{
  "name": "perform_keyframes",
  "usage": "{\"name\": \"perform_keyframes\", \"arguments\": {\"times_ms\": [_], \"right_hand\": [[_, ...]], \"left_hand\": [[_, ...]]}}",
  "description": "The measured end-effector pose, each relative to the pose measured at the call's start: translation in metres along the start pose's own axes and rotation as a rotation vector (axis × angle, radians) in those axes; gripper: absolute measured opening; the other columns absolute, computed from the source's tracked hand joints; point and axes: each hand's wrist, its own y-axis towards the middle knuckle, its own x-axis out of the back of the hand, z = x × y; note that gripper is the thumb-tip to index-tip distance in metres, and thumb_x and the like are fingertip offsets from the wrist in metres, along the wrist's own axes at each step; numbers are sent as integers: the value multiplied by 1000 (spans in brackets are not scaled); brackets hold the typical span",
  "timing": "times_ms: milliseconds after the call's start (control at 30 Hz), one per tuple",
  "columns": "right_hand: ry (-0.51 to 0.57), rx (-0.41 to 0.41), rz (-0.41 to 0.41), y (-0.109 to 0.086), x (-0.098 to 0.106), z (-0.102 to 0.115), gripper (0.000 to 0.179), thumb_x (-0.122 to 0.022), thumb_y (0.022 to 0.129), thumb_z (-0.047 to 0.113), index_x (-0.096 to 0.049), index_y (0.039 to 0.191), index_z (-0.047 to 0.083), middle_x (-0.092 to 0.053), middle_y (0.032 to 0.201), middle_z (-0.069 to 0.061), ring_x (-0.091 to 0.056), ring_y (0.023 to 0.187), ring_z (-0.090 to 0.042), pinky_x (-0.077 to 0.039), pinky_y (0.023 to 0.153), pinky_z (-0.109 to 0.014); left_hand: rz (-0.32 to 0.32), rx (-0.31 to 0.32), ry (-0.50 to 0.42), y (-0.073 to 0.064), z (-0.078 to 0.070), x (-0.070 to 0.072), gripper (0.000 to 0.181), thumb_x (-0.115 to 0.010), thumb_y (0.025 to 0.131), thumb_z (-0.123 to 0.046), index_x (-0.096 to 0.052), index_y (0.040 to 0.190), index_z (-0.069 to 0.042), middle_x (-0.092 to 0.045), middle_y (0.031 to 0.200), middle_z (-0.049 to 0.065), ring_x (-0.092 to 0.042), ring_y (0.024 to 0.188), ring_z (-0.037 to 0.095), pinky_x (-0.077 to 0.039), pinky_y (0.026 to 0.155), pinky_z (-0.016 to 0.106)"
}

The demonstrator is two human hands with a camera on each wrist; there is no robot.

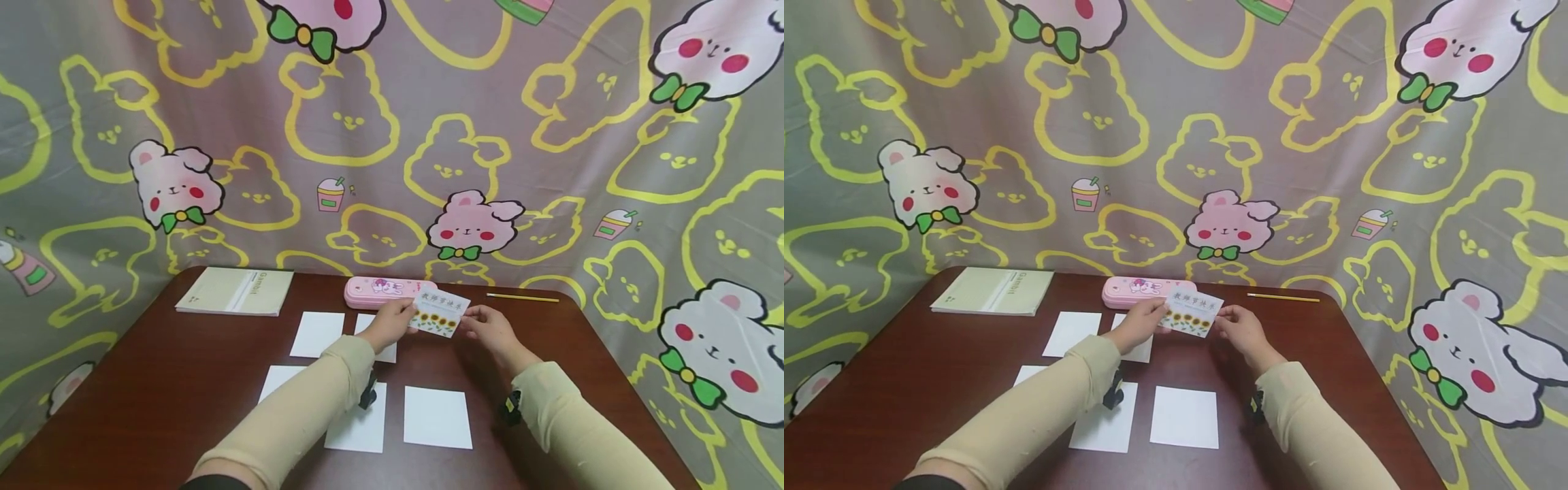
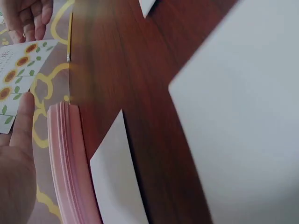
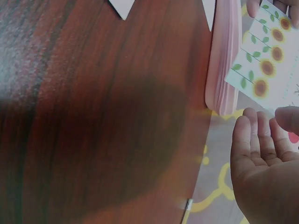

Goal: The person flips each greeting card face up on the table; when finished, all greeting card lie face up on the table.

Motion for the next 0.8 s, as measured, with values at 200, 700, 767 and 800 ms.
{"name": "perform_keyframes", "arguments": {"times_ms": [200,700,767,800], "right_hand": [[60,-2,7,1,0,-4,18,-62,100,1,-58,110,-13,-67,98,-15,-65,80,-17,-60,76,-35],[7,-91,-35,3,-4,-17,23,-64,95,-1,-60,115,-13,-65,98,-19,-69,77,-20,-62,72,-37],[-9,-102,-37,4,-5,-21,24,-64,94,-2,-60,115,-14,-66,97,-19,-70,75,-20,-62,70,-37],[-15,-109,-35,5,-6,-22,24,-64,94,-2,-60,115,-14,-66,97,-20,-70,75,-20,-62,70,-36]], "left_hand": [[-51,19,43,-1,0,-5,29,-46,108,-5,-66,121,10,-67,101,22,-66,86,23,-60,81,42],[-121,92,319,0,8,-10,30,-57,95,-9,-70,117,7,-70,114,17,-64,108,28,-51,97,41],[-76,145,299,-1,8,-12,28,-57,95,-8,-71,114,7,-70,105,13,-63,97,22,-52,90,35],[-59,169,282,-1,9,-13,25,-57,94,-7,-71,109,7,-69,94,10,-62,87,19,-52,82,33]]}}
